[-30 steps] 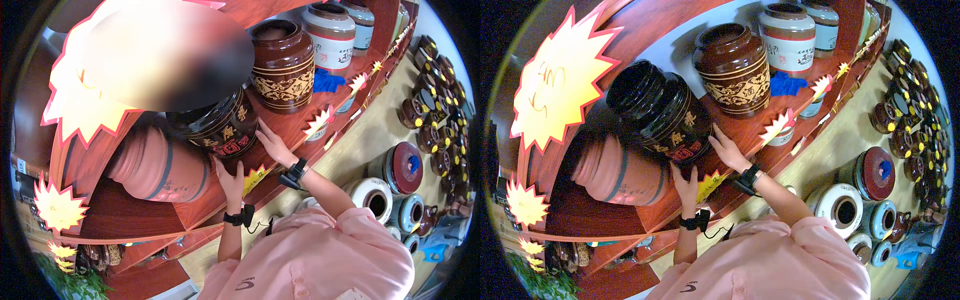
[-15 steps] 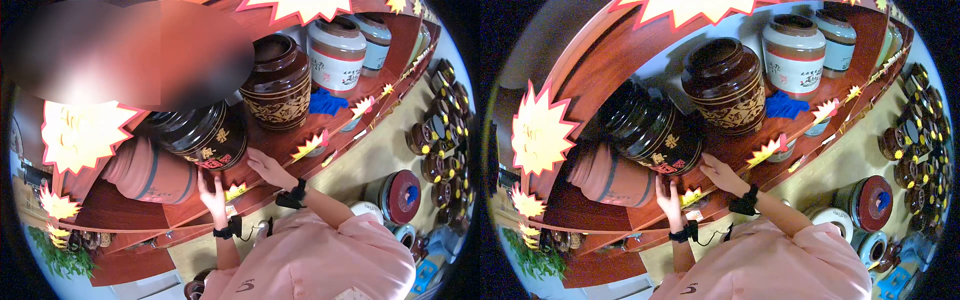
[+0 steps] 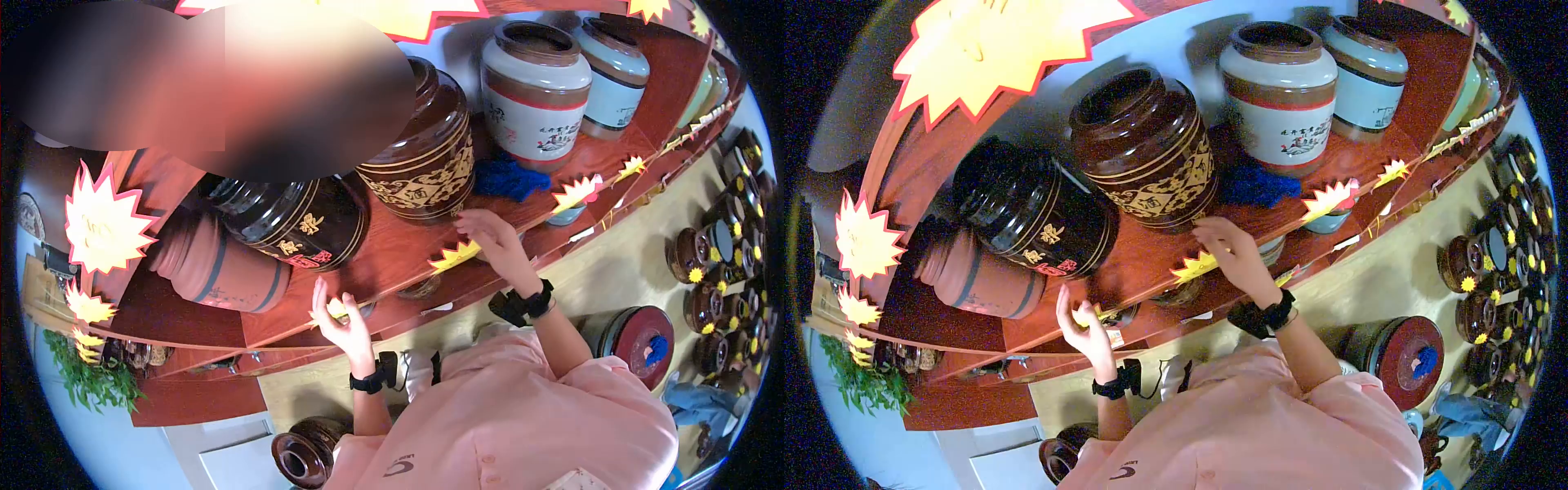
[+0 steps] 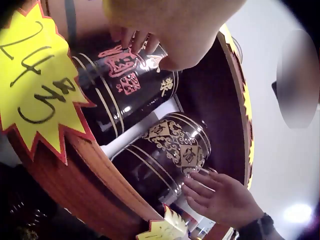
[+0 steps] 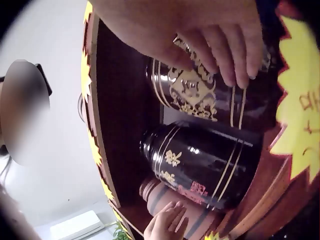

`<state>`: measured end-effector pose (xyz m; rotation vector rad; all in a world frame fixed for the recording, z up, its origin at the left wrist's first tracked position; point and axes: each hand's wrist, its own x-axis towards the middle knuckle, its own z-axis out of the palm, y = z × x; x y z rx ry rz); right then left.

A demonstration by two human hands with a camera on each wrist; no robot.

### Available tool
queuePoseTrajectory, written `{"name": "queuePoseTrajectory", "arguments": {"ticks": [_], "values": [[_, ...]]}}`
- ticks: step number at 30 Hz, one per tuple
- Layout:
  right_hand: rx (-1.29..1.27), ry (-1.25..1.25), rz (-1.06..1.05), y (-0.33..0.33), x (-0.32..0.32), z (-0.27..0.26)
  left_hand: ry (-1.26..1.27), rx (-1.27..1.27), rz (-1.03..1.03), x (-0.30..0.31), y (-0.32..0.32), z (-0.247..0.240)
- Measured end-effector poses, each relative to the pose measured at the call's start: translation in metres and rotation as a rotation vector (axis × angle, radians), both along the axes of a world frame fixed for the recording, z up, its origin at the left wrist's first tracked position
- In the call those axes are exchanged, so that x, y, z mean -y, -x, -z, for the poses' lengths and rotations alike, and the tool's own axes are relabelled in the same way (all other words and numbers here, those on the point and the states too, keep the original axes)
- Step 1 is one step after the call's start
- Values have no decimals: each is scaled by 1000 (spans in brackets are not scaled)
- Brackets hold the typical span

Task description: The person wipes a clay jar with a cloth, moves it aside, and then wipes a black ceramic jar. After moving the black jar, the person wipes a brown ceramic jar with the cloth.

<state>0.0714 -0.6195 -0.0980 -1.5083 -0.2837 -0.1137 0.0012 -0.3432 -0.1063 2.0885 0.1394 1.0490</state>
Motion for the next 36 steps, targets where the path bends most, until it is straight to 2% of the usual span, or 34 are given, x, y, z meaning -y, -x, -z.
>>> {"name": "queuePoseTrajectory", "arguments": {"ticks": [4, 12, 16, 19, 20, 24, 27, 28, 29, 31, 33, 34, 36], "values": [[-52, -37, 9, -7, 25, 14, -144, -48, -28, 21, 3, -4], [-34, -93, -47, -12, 40, 22, 19, -50, 211, 43, -17, -8], [51, -91, -45, -22, 48, 17, -37, -108, 272, 49, -36, -13], [-18, -44, 5, -28, 54, 9, 118, -136, 349, 55, -56, -20], [15, -31, 19, -32, 56, 10, 79, -139, 371, 55, -63, -21], [78, 9, 52, -45, 57, 4, 200, -172, 452, 63, -91, -26], [74, 29, 86, -52, 45, -7, 363, -116, 597, 69, -116, -19], [71, 35, 103, -54, 40, -9, 335, -115, 649, 71, -121, -22], [68, 22, 114, -55, 37, -10, 485, -114, 739, 77, -126, -26], [66, -2, 137, -61, 30, -10, 452, -161, 816, 79, -136, -26], [23, -44, 81, -72, 25, 5, 233, -123, 790, 75, -147, -22], [25, -65, 59, -84, 23, 24, 318, -129, 849, 75, -149, -18], [-5, -77, 35, -87, 21, 30, 438, -170, 918, 74, -155, -7]]}}
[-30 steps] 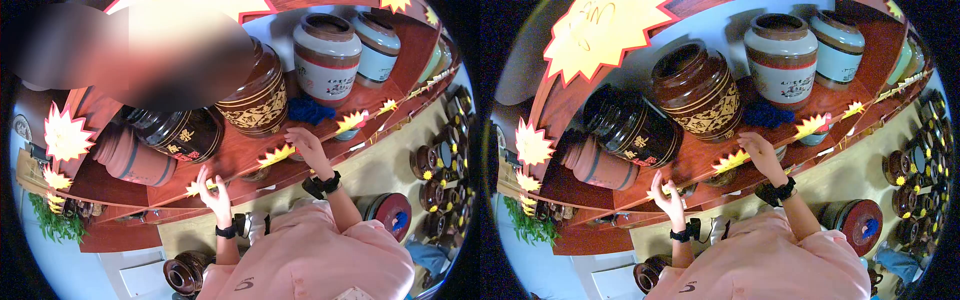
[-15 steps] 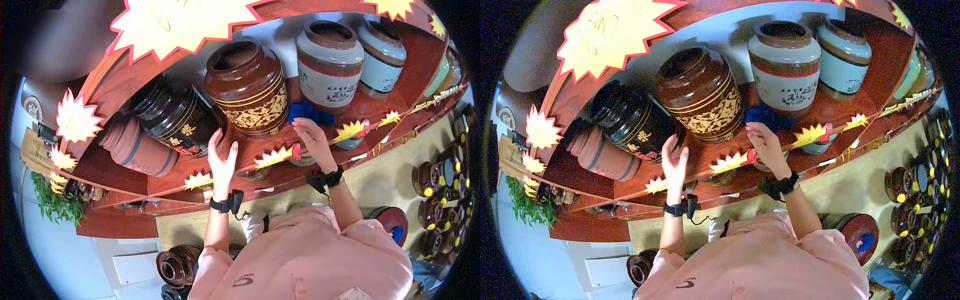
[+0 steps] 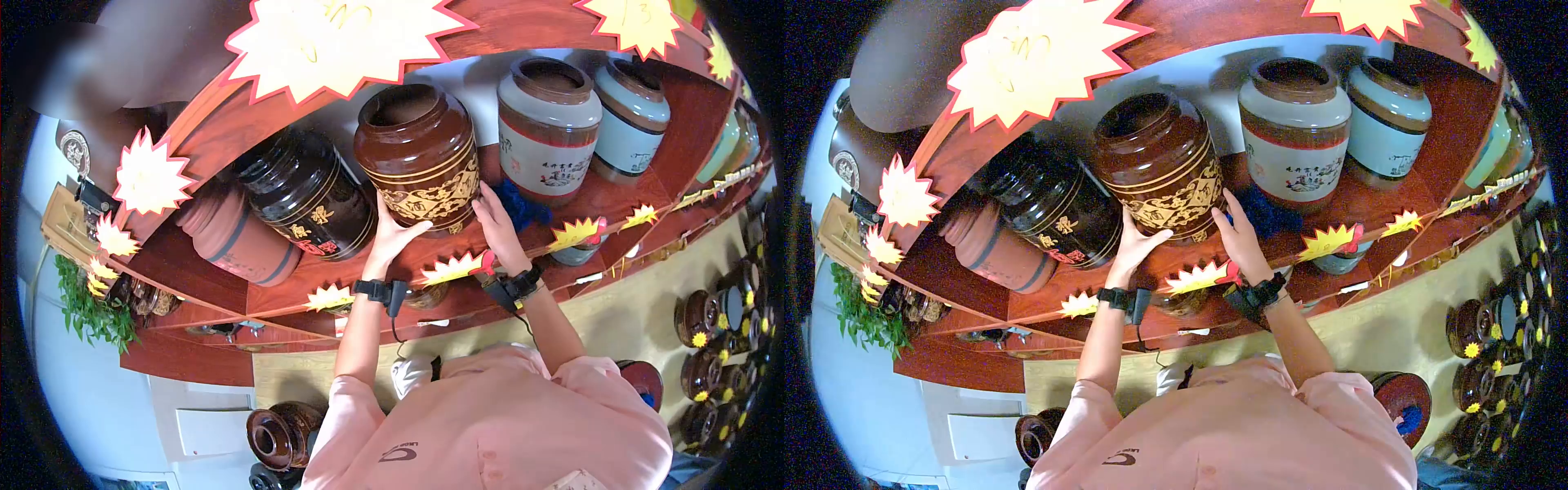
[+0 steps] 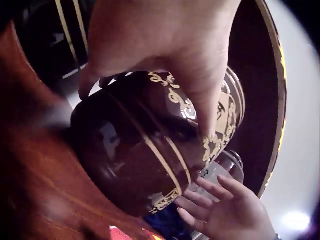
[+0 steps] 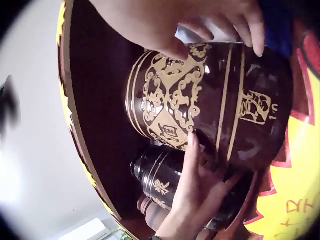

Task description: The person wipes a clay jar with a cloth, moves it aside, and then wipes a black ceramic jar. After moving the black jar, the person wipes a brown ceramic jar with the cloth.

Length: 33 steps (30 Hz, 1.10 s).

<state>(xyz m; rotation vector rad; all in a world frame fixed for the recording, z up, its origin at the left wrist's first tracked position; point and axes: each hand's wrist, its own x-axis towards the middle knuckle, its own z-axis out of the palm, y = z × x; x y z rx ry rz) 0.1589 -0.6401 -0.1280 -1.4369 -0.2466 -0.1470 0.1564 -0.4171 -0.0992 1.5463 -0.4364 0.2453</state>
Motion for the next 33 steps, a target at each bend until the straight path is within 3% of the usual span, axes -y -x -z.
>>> {"name": "queuePoseTrajectory", "arguments": {"ticks": [3, 13, 28, 33], "values": [[-2, 7, 18, 0, -1, 1, 127, -73, 28, -1, -4, 13], [-97, 0, -48, 16, 5, -23, 67, -53, -24, 2, -1, 10], [-67, 68, -53, 7, 4, -9, 113, -44, -51, 7, 3, 11], [-180, 16, -90, 16, 6, -27, 102, -18, -74, 10, 7, 5]]}}
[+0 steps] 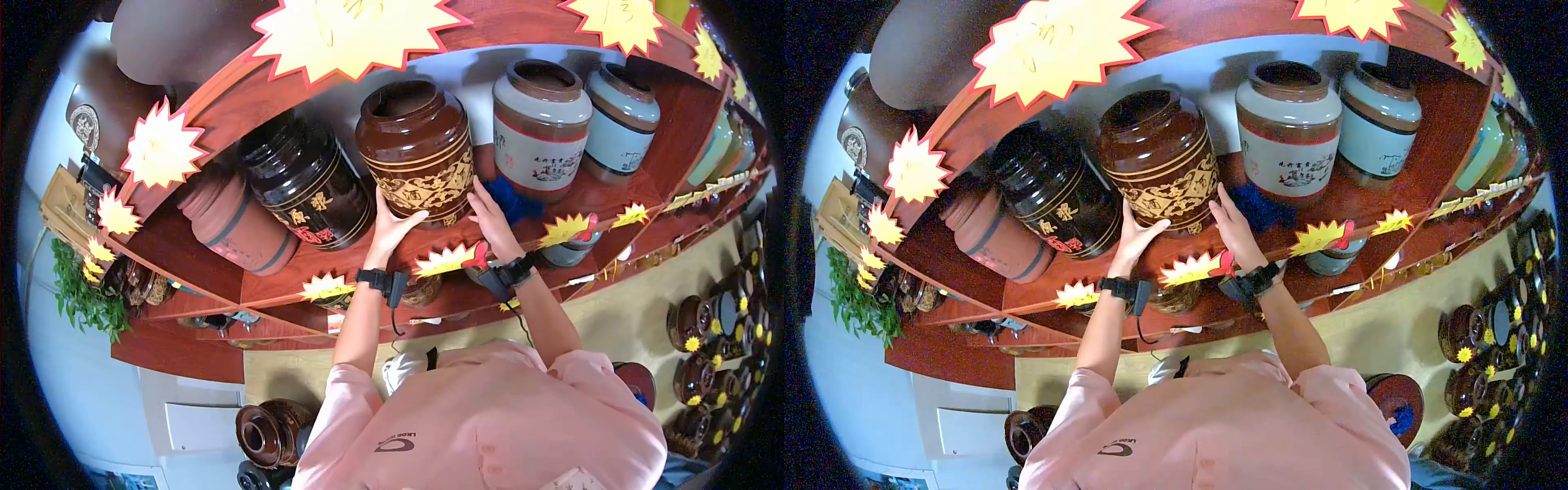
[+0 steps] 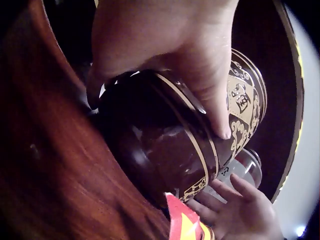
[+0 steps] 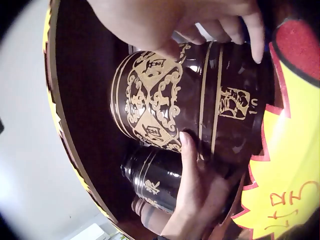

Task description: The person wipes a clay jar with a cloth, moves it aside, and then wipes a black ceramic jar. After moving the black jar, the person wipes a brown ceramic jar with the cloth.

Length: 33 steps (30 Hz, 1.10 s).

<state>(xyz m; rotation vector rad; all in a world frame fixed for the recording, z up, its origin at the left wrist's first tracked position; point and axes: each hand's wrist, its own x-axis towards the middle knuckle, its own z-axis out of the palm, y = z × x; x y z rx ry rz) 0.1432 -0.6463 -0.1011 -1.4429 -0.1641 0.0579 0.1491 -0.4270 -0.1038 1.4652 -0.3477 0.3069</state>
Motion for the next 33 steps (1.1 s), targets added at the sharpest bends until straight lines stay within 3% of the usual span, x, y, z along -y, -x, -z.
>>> {"name": "queuePoseTrajectory", "arguments": {"ticks": [7, 23, 29, 31, 33], "values": [[42, 47, 34, -8, -1, 10, 29, 17, -40, 4, 1, 6], [-46, -165, 32, 20, -3, -15, -44, -23, -151, 18, 27, 0], [59, -68, 46, 23, 3, -1, -60, -43, -142, 15, 35, 6], [63, 125, 10, 24, 16, -4, -61, -38, -132, 14, 36, 4], [401, 432, 128, 16, 25, 8, -218, 21, -193, 4, 36, 17]]}}
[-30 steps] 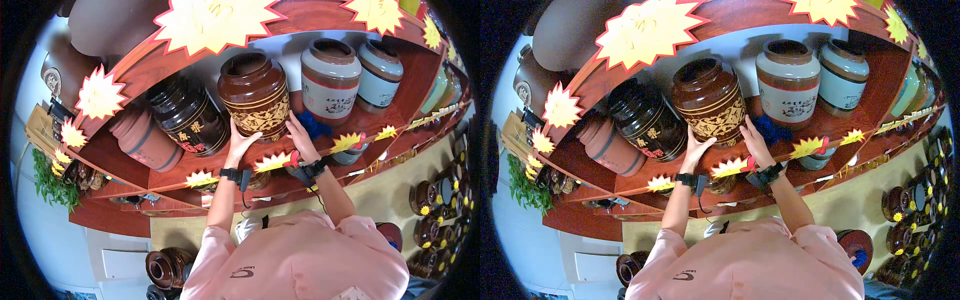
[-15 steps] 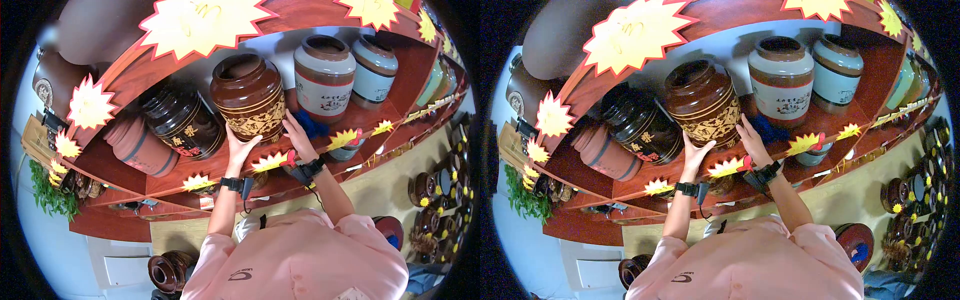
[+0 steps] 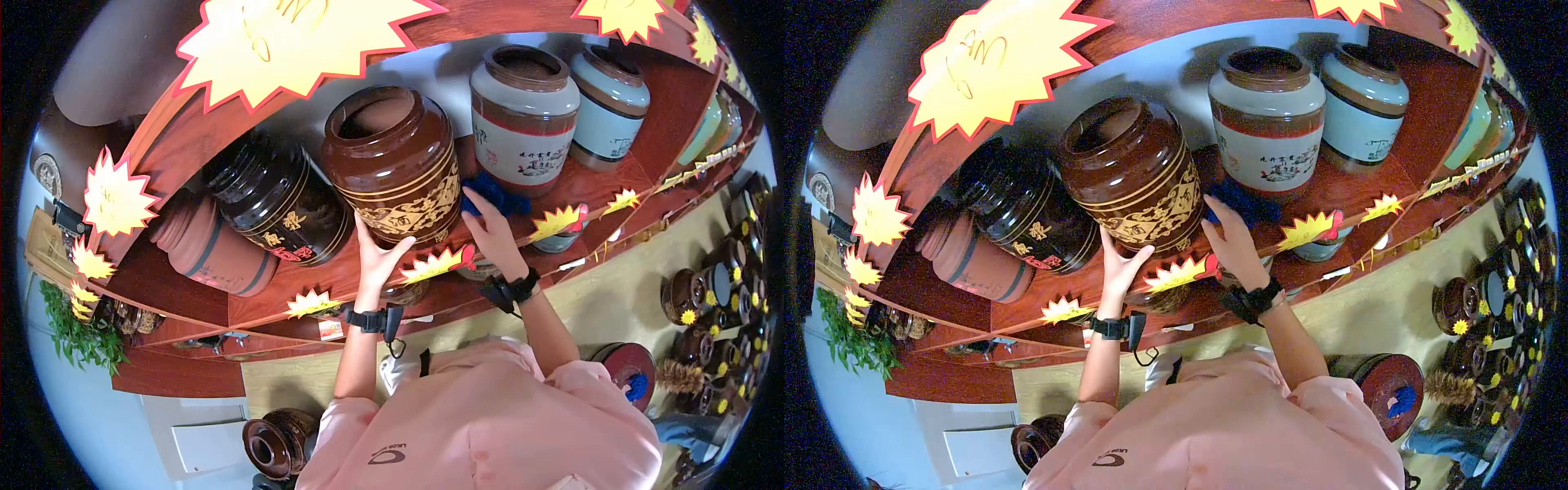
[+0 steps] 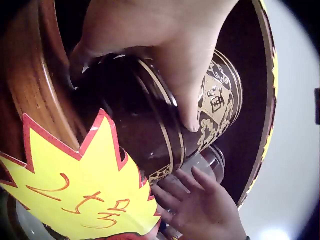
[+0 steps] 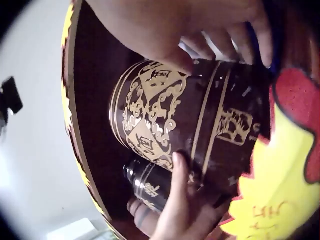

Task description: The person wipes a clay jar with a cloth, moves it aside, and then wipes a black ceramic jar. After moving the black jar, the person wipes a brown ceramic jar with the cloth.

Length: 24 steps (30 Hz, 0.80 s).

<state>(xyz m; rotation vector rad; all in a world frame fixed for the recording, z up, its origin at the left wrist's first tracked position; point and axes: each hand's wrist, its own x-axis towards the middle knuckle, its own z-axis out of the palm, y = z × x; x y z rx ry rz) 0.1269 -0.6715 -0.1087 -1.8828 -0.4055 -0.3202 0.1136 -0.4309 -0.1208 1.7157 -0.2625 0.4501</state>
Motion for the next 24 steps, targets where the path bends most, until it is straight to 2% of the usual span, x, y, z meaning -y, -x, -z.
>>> {"name": "queuePoseTrajectory", "arguments": {"ticks": [1, 3, 7, 10, 19, 24], "values": [[91, 176, 98, -1, 2, 6, -108, 25, -45, -5, -1, 5], [269, 529, 294, 11, 3, -10, -117, 55, -29, -6, 3, 4], [365, 700, 343, -1, 8, 5, -160, -23, -61, -11, 10, 15], [368, 783, 324, -10, 9, 21, -143, 7, -56, -14, 5, 22], [353, 786, 311, -12, 5, 24, -159, -24, -95, -10, 10, 11], [384, 968, 315, -32, 8, 15, -194, 13, -124, -9, 10, 9]]}}
